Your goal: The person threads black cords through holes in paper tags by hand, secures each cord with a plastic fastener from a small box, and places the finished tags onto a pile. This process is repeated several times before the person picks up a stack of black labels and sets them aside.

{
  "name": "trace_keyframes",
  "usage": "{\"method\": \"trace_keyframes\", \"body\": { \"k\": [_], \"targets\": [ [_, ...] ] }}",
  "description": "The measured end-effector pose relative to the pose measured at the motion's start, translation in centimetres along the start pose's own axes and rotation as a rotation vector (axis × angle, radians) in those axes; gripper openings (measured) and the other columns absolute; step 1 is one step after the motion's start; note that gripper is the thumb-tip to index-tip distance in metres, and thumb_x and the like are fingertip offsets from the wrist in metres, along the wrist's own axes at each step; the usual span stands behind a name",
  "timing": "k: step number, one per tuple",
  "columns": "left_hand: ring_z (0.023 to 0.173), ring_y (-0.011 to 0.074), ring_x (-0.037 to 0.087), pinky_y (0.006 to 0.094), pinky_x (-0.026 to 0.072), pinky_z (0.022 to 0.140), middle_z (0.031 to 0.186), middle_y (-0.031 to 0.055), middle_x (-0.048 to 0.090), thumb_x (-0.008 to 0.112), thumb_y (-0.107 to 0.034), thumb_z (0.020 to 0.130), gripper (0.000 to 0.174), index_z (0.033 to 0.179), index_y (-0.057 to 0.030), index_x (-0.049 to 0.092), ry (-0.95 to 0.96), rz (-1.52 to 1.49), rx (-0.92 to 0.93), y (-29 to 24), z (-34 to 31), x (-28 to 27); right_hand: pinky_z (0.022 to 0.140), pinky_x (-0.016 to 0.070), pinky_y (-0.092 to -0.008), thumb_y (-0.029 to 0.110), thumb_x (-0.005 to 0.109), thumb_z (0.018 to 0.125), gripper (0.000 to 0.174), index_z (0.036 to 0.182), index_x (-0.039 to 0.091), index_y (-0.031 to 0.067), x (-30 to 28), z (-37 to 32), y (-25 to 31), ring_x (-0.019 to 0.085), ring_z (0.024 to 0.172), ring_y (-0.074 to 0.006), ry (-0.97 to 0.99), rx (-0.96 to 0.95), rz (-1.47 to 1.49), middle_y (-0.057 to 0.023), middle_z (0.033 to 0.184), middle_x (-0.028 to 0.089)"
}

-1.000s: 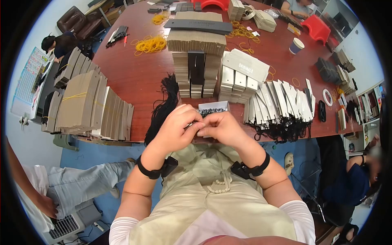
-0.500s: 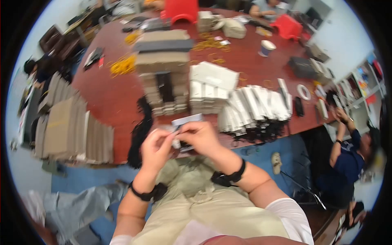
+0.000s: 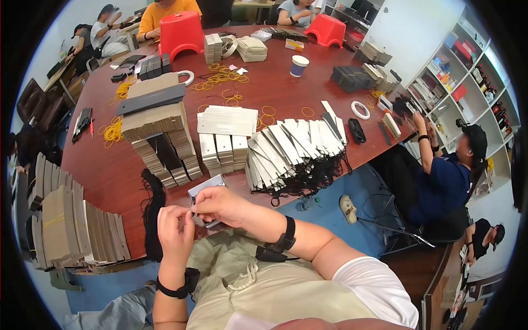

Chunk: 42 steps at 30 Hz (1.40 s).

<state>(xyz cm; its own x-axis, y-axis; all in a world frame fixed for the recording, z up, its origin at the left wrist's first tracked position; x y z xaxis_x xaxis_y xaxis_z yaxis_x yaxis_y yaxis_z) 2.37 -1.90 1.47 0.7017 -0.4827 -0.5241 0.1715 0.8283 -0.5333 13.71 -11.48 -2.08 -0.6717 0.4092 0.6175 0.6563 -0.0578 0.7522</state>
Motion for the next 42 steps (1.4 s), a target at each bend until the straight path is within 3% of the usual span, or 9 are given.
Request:
{"method": "trace_keyframes", "body": {
  "k": [9,13,16,22,26,28,30,33,42],
  "targets": [
    [0.076,0.0302,0.052,0.0363,0.0434,0.067,0.082,0.0116,0.054,0.061,0.005,0.07,0.014,0.082,-0.0008,0.057,0.059,-0.007,0.184,0.4,0.5,-0.9,0.049,0.0411,-0.0216,0.006,0.067,0.078,0.011,0.076,0.056,0.0045,-0.5,0.4,-0.2,0.052,0.055,-0.0097,-0.008,0.064,0.138,-0.0022,0.067,0.056],
    [0.081,0.0194,0.059,0.0285,0.048,0.07,0.091,0.0119,0.061,0.06,0.002,0.079,0.018,0.097,0.0022,0.062,0.01,-0.325,-0.315,1.8,-0.6,-0.1,0.054,0.0413,-0.0225,-0.001,0.065,0.078,0.011,0.074,0.056,0.0021,-0.6,0.1,0.5,0.053,0.061,-0.0112,-0.031,-0.158,-0.067,-0.0078,0.076,0.061],
    [0.071,0.0082,0.058,0.0212,0.0466,0.061,0.084,0.006,0.063,0.065,-0.002,0.08,0.013,0.092,0.0021,0.066,0.015,-0.577,-0.475,2.4,-1.5,0.4,0.059,0.044,-0.0218,-0.004,0.065,0.077,0.011,0.075,0.056,0.0022,0.3,-0.2,1.0,0.055,0.067,-0.0096,-0.072,-0.243,-0.115,-0.009,0.083,0.063],
    [0.067,0.0054,0.055,0.0194,0.0436,0.057,0.08,0.0036,0.062,0.065,-0.002,0.078,0.009,0.087,0.0014,0.066,0.03,-0.566,-0.571,2.7,-1.4,0.2,0.063,0.0459,-0.0209,-0.003,0.063,0.078,0.008,0.077,0.056,-0.0002,0.4,-0.3,0.7,0.057,0.073,-0.0064,-0.099,-0.428,-0.314,-0.0061,0.089,0.063],
    [0.065,0.0044,0.053,0.0189,0.0416,0.055,0.079,0.0016,0.061,0.066,-0.004,0.078,0.007,0.083,0.0009,0.064,0.0,-0.369,-0.345,1.6,-0.9,0.3,0.063,0.0454,-0.0219,-0.002,0.065,0.075,0.009,0.076,0.055,0.0001,1.5,-1.0,0.4,0.057,0.073,-0.0076,-0.268,-0.602,-0.587,-0.0061,0.087,0.064],
    [0.063,0.0042,0.05,0.0183,0.0401,0.054,0.078,0.0002,0.059,0.064,-0.005,0.08,0.007,0.084,0.0005,0.061,-0.006,-0.3,-0.227,0.7,-0.2,0.3,0.06,0.0441,-0.0215,-0.001,0.065,0.073,0.011,0.074,0.055,0.0009,2.0,-1.4,1.1,0.056,0.069,-0.0077,-0.287,-0.884,-0.847,-0.0059,0.084,0.064],
    [0.061,0.0047,0.048,0.0178,0.0392,0.053,0.078,-0.0008,0.056,0.06,-0.008,0.084,0.01,0.089,-0.0002,0.059,0.014,-0.64,-0.461,1.8,-1.0,0.7,0.055,0.0412,-0.021,0.0,0.067,0.07,0.012,0.072,0.055,0.0017,2.1,-1.3,1.4,0.053,0.063,-0.0091,-0.284,-1.051,-0.937,-0.006,0.079,0.063],
    [0.066,0.0055,0.047,0.0189,0.0395,0.059,0.08,-0.0012,0.053,0.052,-0.019,0.093,0.017,0.095,-0.0027,0.054,0.086,-0.946,-0.691,2.8,-1.4,1.0,0.053,0.04,-0.0212,0.0,0.066,0.07,0.012,0.072,0.055,0.0013,1.4,-1.2,0.6,0.052,0.063,-0.0097,-0.236,-0.835,-0.72,-0.0063,0.08,0.063],
    [0.071,0.0045,0.047,0.0187,0.0389,0.063,0.079,-0.0021,0.052,0.051,-0.02,0.093,0.016,0.095,-0.0044,0.053,0.087,-1.044,-0.78,2.7,-1.7,2.1,0.052,0.0382,-0.02,0.0,0.066,0.074,0.011,0.075,0.055,0.0013,1.7,-0.9,0.5,0.049,0.063,-0.0061,-0.246,-0.885,-0.817,-0.0051,0.082,0.061]
  ]
}}
Point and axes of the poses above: each hand's wrist, its own z-axis towards the middle knuckle, its own x-axis out of the palm, y = z × x, the point moved 2 cm from there along z, towards the middle knuckle
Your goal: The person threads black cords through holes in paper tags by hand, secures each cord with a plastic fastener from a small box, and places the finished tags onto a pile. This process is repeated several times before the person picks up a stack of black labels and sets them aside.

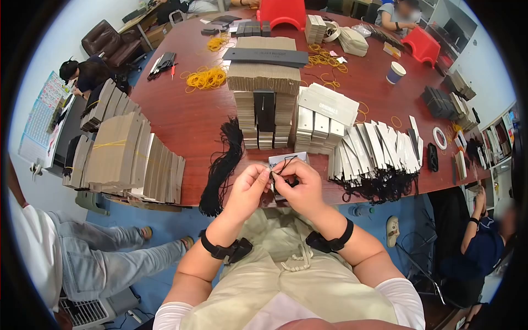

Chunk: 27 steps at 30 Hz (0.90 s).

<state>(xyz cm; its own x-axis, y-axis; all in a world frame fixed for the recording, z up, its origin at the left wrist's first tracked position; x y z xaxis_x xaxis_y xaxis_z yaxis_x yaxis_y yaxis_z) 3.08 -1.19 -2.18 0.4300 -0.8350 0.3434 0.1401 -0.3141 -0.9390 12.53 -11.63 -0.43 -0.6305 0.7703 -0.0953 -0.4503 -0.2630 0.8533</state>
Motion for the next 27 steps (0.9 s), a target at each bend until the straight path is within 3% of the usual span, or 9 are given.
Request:
{"method": "trace_keyframes", "body": {
  "k": [4,7,9,10,14,17,18,22,27],
  "targets": [
    [0.066,0.0022,0.045,0.0168,0.038,0.06,0.076,-0.0034,0.051,0.05,-0.018,0.094,0.014,0.094,-0.0041,0.052,-0.012,0.147,0.035,-0.2,-0.1,-0.7,0.05,0.0343,-0.0164,0.004,0.066,0.078,0.02,0.092,0.052,0.0023,-0.5,0.1,-1.4,0.044,0.06,-0.0006,-0.056,0.404,0.349,-0.0002,0.076,0.054],
    [0.063,0.0006,0.044,0.0159,0.0366,0.055,0.075,-0.0043,0.052,0.05,-0.016,0.094,0.013,0.093,-0.0036,0.052,0.024,0.17,0.007,-1.2,-0.1,-0.6,0.046,0.032,-0.018,0.005,0.063,0.08,0.029,0.104,0.047,0.0036,-2.0,0.7,0.9,0.041,0.053,-0.0026,-0.046,0.228,0.032,0.0005,0.07,0.048],
    [0.061,-0.0003,0.044,0.0156,0.0354,0.052,0.075,-0.0048,0.052,0.05,-0.015,0.094,0.012,0.092,-0.0032,0.053,0.061,0.188,0.002,-1.9,-0.3,-0.1,0.044,0.0334,-0.0189,0.008,0.062,0.081,0.035,0.111,0.044,0.0037,-2.0,1.1,2.2,0.044,0.053,-0.0049,0.306,0.334,-0.018,-0.0029,0.073,0.051],
    [0.062,-0.0008,0.044,0.0155,0.0348,0.052,0.075,-0.0051,0.053,0.05,-0.014,0.094,0.012,0.092,-0.0031,0.053,0.07,0.175,0.017,-1.7,-0.3,-0.1,0.043,0.0343,-0.0197,0.01,0.061,0.082,0.041,0.117,0.04,0.0047,-1.3,0.7,1.6,0.046,0.051,-0.0071,0.294,0.345,0.117,-0.0043,0.074,0.054],
    [0.063,-0.0019,0.044,0.015,0.0341,0.053,0.076,-0.0057,0.053,0.053,-0.014,0.092,0.011,0.091,-0.0027,0.053,0.097,0.185,0.003,-2.0,-0.3,-0.2,0.041,0.0336,-0.0197,0.011,0.06,0.084,0.037,0.116,0.041,0.0039,-1.8,0.9,1.7,0.046,0.048,-0.0076,0.459,0.896,0.498,-0.0015,0.07,0.055],
    [0.063,-0.0023,0.043,0.0147,0.0336,0.054,0.076,-0.0062,0.053,0.054,-0.014,0.092,0.012,0.091,-0.0027,0.054,0.087,0.181,-0.035,-2.2,-0.3,-0.6,0.043,0.0309,-0.0178,0.01,0.059,0.085,0.026,0.108,0.048,0.002,-2.4,1.0,0.5,0.044,0.05,-0.0042,0.448,0.851,0.499,0.0007,0.069,0.054],
    [0.063,-0.0024,0.042,0.0146,0.0333,0.053,0.076,-0.0065,0.053,0.054,-0.014,0.092,0.012,0.091,-0.0028,0.054,0.081,0.168,-0.046,-2.1,-0.4,-0.6,0.044,0.0271,-0.0176,0.008,0.06,0.084,0.012,0.093,0.056,0.0018,-2.2,1.2,0.8,0.041,0.052,-0.0004,0.411,0.751,0.383,0.005,0.065,0.052],
    [0.055,0.0002,0.032,0.0173,0.0249,0.048,0.067,-0.0082,0.043,0.052,-0.015,0.092,0.011,0.089,-0.0048,0.052,0.083,0.164,-0.09,-2.5,-0.5,-0.3,0.047,0.025,-0.017,0.005,0.065,0.081,0.005,0.081,0.063,0.0006,-2.2,1.3,1.3,0.034,0.053,0.0018,0.353,0.644,0.166,0.0097,0.059,0.048],
    [0.055,0.0011,0.033,0.0174,0.0265,0.048,0.066,-0.0075,0.043,0.051,-0.017,0.093,0.012,0.09,-0.0058,0.052,0.135,0.08,-0.144,-2.1,-0.6,-0.8,0.046,0.0234,-0.0183,0.006,0.067,0.079,0.008,0.084,0.068,0.0006,-2.2,1.1,1.1,0.032,0.051,0.001,0.345,0.598,0.091,0.0105,0.054,0.044]
  ]
}}
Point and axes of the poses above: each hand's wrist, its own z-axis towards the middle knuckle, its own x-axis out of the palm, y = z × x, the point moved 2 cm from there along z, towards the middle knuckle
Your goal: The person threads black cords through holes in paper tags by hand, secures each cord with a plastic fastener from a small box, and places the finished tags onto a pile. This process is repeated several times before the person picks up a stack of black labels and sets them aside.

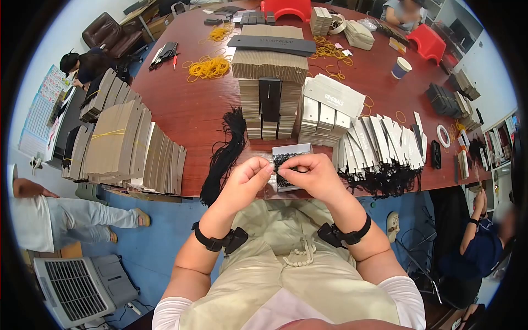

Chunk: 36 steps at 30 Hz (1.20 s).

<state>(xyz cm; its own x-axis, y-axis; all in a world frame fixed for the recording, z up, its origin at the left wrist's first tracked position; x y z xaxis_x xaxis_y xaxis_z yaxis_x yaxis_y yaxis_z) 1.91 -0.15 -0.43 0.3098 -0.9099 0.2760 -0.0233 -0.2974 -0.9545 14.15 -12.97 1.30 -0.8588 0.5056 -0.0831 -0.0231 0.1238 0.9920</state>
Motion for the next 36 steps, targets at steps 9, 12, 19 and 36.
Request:
{"method": "trace_keyframes", "body": {
  "k": [9,12,19,36],
  "targets": [
    [0.057,0.0,0.039,0.0174,0.031,0.049,0.068,-0.0064,0.048,0.051,-0.019,0.093,0.018,0.082,-0.0059,0.055,0.014,0.105,0.02,-0.4,0.1,0.2,0.044,0.024,-0.02,0.011,0.067,0.079,0.01,0.084,0.069,0.003,0.0,0.0,0.6,0.031,0.048,0.0001,0.043,0.007,-0.033,0.0095,0.05,0.041],
    [0.057,-0.0002,0.039,0.0169,0.0302,0.049,0.068,-0.006,0.049,0.051,-0.019,0.093,0.019,0.079,-0.006,0.053,-0.069,0.075,0.186,0.2,0.0,-0.2,0.044,0.026,-0.0199,0.011,0.066,0.08,0.01,0.084,0.068,0.0024,-0.7,0.1,0.7,0.033,0.049,0.0,0.067,0.0,-0.038,0.0091,0.051,0.042],
    [0.078,0.0082,0.047,0.0221,0.0368,0.067,0.087,0.0048,0.053,0.051,-0.001,0.082,0.011,0.075,-0.0052,0.045,0.036,0.008,0.404,-0.1,0.5,-1.9,0.052,0.0351,-0.0219,0.009,0.064,0.081,0.008,0.083,0.063,0.0017,-2.4,0.3,-0.5,0.042,0.057,-0.0046,0.099,-0.073,0.105,0.0027,0.068,0.054],
    [0.05,0.0049,0.03,0.0193,0.0242,0.045,0.066,-0.0031,0.044,0.043,-0.028,0.097,0.026,0.089,-0.0046,0.051,0.017,-0.358,-0.217,0.7,1.9,1.0,0.09,0.0385,-0.0429,0.018,0.069,0.071,0.03,0.098,0.067,0.0071,-8.6,5.8,3.3,0.051,0.103,-0.031,-0.831,-0.482,-1.371,-0.0122,0.106,0.061]
  ]
}}
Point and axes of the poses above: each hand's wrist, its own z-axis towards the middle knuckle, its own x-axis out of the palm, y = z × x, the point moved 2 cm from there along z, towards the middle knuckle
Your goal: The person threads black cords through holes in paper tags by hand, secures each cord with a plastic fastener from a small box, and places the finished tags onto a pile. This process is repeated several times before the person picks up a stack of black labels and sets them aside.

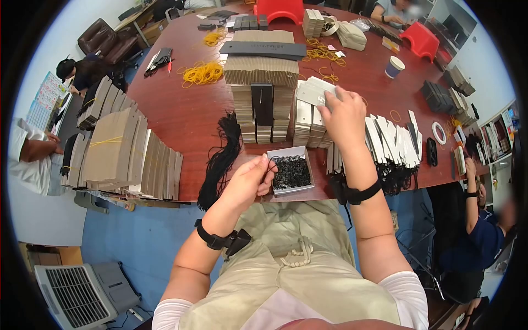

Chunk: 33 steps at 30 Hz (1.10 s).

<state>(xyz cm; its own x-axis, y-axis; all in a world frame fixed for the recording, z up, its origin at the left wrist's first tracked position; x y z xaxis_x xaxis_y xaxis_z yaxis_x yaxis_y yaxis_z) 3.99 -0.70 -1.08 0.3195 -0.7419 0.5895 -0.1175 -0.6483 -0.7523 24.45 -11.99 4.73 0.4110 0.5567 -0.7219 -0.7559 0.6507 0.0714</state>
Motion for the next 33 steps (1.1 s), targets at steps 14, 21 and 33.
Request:
{"method": "trace_keyframes", "body": {
  "k": [14,21,33],
  "targets": [
    [0.057,0.005,0.04,0.0191,0.0325,0.051,0.075,0.0006,0.056,0.056,-0.014,0.09,0.015,0.095,-0.0003,0.06,-0.12,0.165,0.243,-2.2,-0.3,-1.9,0.063,0.0427,-0.0214,0.002,0.067,0.075,0.01,0.083,0.061,0.0022,-2.4,-1.7,5.8,0.053,0.069,-0.0067,0.126,0.368,1.385,0.0009,0.075,0.06],
    [0.055,0.0025,0.038,0.0178,0.0299,0.049,0.073,-0.0013,0.053,0.055,-0.015,0.091,0.018,0.097,0.0009,0.06,-0.119,0.28,0.524,-6.3,-0.9,2.6,0.058,0.0443,-0.022,0.004,0.067,0.076,0.012,0.082,0.057,0.0018,0.6,-2.5,7.8,0.054,0.064,-0.0074,0.247,0.387,1.36,-0.0016,0.071,0.06],
    [0.058,0.0,0.039,0.0157,0.0306,0.05,0.068,-0.0047,0.053,0.059,-0.021,0.089,0.02,0.087,-0.0015,0.061,-0.258,0.382,0.465,-8.0,2.7,1.8,0.056,0.0451,-0.0285,0.014,0.071,0.071,0.032,0.094,0.053,0.0021,-0.3,-1.4,9.5,0.056,0.066,-0.0191,0.006,0.287,0.987,-0.0087,0.078,0.055]
  ]
}}
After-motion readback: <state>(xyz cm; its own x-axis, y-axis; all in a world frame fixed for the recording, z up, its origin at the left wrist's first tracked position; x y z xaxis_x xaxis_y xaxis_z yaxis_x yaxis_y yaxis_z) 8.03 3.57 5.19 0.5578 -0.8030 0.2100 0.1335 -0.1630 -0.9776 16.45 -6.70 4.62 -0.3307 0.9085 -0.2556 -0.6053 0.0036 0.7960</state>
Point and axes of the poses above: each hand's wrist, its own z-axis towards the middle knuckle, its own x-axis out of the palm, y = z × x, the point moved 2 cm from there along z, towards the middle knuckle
